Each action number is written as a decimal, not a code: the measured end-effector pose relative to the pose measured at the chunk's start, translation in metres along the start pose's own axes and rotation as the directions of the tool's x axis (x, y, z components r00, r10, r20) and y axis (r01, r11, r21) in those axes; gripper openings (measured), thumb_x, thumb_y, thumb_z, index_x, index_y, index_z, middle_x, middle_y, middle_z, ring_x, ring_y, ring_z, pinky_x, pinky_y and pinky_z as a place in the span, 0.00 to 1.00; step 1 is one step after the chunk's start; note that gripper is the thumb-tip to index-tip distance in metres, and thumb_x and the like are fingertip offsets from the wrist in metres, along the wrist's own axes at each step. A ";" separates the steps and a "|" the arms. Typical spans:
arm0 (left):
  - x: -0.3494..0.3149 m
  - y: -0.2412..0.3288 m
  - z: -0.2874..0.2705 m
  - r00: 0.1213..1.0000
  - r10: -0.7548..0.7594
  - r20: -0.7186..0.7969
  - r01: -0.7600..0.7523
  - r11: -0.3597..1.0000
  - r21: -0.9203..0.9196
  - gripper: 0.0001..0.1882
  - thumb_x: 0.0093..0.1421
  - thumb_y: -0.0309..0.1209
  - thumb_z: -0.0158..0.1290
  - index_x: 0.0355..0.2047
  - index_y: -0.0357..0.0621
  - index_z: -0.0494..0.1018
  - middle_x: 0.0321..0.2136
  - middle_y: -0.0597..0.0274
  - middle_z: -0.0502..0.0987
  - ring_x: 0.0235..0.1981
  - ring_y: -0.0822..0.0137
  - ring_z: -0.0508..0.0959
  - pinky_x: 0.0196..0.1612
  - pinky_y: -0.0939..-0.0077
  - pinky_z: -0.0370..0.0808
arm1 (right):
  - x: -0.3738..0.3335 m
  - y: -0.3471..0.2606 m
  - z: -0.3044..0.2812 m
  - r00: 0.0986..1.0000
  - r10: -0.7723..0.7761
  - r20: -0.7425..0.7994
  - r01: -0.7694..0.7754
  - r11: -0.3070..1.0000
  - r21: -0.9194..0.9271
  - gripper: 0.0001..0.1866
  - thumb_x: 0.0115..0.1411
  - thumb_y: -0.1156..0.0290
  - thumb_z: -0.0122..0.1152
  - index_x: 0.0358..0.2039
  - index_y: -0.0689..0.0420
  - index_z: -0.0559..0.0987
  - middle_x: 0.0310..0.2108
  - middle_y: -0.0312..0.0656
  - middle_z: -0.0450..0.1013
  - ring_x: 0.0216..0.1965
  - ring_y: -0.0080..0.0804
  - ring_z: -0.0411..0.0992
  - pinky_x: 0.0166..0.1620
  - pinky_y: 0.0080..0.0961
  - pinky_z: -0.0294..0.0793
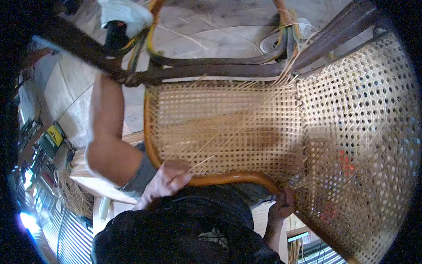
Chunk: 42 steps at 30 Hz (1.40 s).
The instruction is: Repair the seat of a rattan chair by weaving new strips of rattan.
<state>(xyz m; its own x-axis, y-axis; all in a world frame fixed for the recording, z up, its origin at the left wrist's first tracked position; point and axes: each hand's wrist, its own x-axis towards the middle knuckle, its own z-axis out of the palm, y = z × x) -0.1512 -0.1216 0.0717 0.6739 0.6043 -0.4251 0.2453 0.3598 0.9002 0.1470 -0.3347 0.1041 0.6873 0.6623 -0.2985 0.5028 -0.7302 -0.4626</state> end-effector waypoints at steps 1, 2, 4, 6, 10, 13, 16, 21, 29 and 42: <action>0.002 -0.009 -0.001 1.000 0.000 0.009 0.001 1.000 -0.018 0.13 0.55 0.27 0.48 0.16 0.37 0.62 0.13 0.56 0.60 0.16 0.57 0.63 0.22 0.65 0.58 | 0.002 -0.001 0.003 0.993 0.104 0.050 -0.109 0.987 0.115 0.15 0.60 0.65 0.48 0.40 0.63 0.74 0.38 0.50 0.72 0.38 0.39 0.71 0.43 0.32 0.68; 0.002 -0.006 -0.002 1.000 0.003 0.008 -0.003 1.000 -0.009 0.13 0.55 0.27 0.48 0.16 0.37 0.62 0.13 0.56 0.60 0.16 0.57 0.63 0.22 0.65 0.58 | 0.008 -0.008 0.006 0.994 0.102 0.047 -0.107 0.986 0.125 0.15 0.60 0.65 0.48 0.40 0.63 0.74 0.38 0.50 0.72 0.38 0.39 0.71 0.43 0.32 0.68; -0.008 -0.004 -0.005 0.954 -0.299 -0.011 0.270 0.877 -0.397 0.13 0.58 0.31 0.47 0.20 0.36 0.66 0.16 0.58 0.68 0.19 0.62 0.68 0.23 0.70 0.62 | 0.017 -0.012 0.009 0.992 0.063 0.114 -0.076 0.990 0.116 0.15 0.60 0.65 0.47 0.40 0.63 0.74 0.37 0.50 0.73 0.40 0.38 0.70 0.45 0.31 0.66; -0.026 -0.015 0.009 0.937 -0.263 -0.232 0.112 0.852 -0.512 0.14 0.60 0.34 0.46 0.25 0.35 0.70 0.21 0.58 0.73 0.25 0.65 0.72 0.28 0.76 0.68 | 0.021 -0.008 0.007 0.988 -0.136 -0.078 0.122 0.978 -0.169 0.14 0.61 0.68 0.45 0.41 0.62 0.74 0.29 0.44 0.72 0.31 0.30 0.69 0.37 0.24 0.68; -0.047 -0.013 0.020 0.779 0.081 -0.621 -0.057 0.997 0.059 0.09 0.59 0.29 0.48 0.29 0.35 0.72 0.26 0.57 0.74 0.30 0.64 0.74 0.35 0.77 0.71 | 0.025 -0.033 0.011 0.999 0.045 -0.030 -0.034 0.952 0.305 0.10 0.62 0.72 0.42 0.40 0.60 0.72 0.21 0.33 0.62 0.20 0.16 0.57 0.24 0.12 0.57; -0.072 -0.008 0.033 0.722 0.151 -0.675 0.066 0.956 0.284 0.10 0.51 0.20 0.54 0.36 0.38 0.74 0.32 0.55 0.73 0.33 0.62 0.75 0.37 0.73 0.72 | 0.021 -0.026 0.010 0.999 -0.052 0.009 0.044 0.918 0.395 0.10 0.61 0.72 0.44 0.40 0.60 0.72 0.21 0.33 0.63 0.21 0.16 0.58 0.24 0.12 0.58; -0.098 -0.014 0.048 0.826 0.175 -0.535 0.094 0.894 0.437 0.11 0.51 0.21 0.55 0.37 0.39 0.74 0.32 0.56 0.73 0.32 0.63 0.75 0.36 0.74 0.72 | 0.010 -0.030 0.018 0.994 -0.101 0.049 0.071 0.905 0.419 0.10 0.60 0.72 0.46 0.39 0.60 0.72 0.21 0.33 0.63 0.21 0.16 0.57 0.25 0.13 0.58; -0.152 -0.013 0.051 0.734 0.032 -0.678 0.256 0.912 0.319 0.11 0.52 0.22 0.53 0.38 0.39 0.74 0.29 0.58 0.74 0.29 0.68 0.74 0.31 0.78 0.71 | -0.033 -0.087 0.036 0.880 -0.306 0.362 0.040 0.809 0.586 0.11 0.59 0.72 0.43 0.41 0.58 0.70 0.25 0.32 0.64 0.25 0.17 0.60 0.29 0.14 0.61; -0.143 0.011 0.084 0.912 -0.138 -0.387 0.100 0.988 -0.117 0.22 0.63 0.42 0.40 0.35 0.32 0.72 0.26 0.62 0.72 0.27 0.73 0.70 0.33 0.82 0.67 | -0.064 -0.159 0.064 0.432 -0.703 0.564 0.388 0.710 0.588 0.08 0.53 0.72 0.55 0.34 0.56 0.69 0.27 0.43 0.70 0.30 0.43 0.72 0.32 0.34 0.70; -0.096 0.034 0.022 0.658 -0.006 -0.753 -0.130 0.984 -0.122 0.14 0.59 0.37 0.47 0.35 0.36 0.71 0.20 0.65 0.68 0.20 0.76 0.67 0.25 0.82 0.70 | -0.069 0.138 0.008 0.982 0.084 0.171 -0.098 0.992 0.074 0.08 0.56 0.70 0.50 0.35 0.59 0.72 0.28 0.47 0.72 0.32 0.45 0.72 0.36 0.31 0.70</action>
<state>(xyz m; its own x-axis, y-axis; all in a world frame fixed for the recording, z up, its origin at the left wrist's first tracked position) -0.1926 -0.1833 0.1450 -0.0832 0.9308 -0.3560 0.0686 0.3618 0.9297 0.1653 -0.4798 0.0543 0.6273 0.6176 -0.4744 0.3931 -0.7770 -0.4917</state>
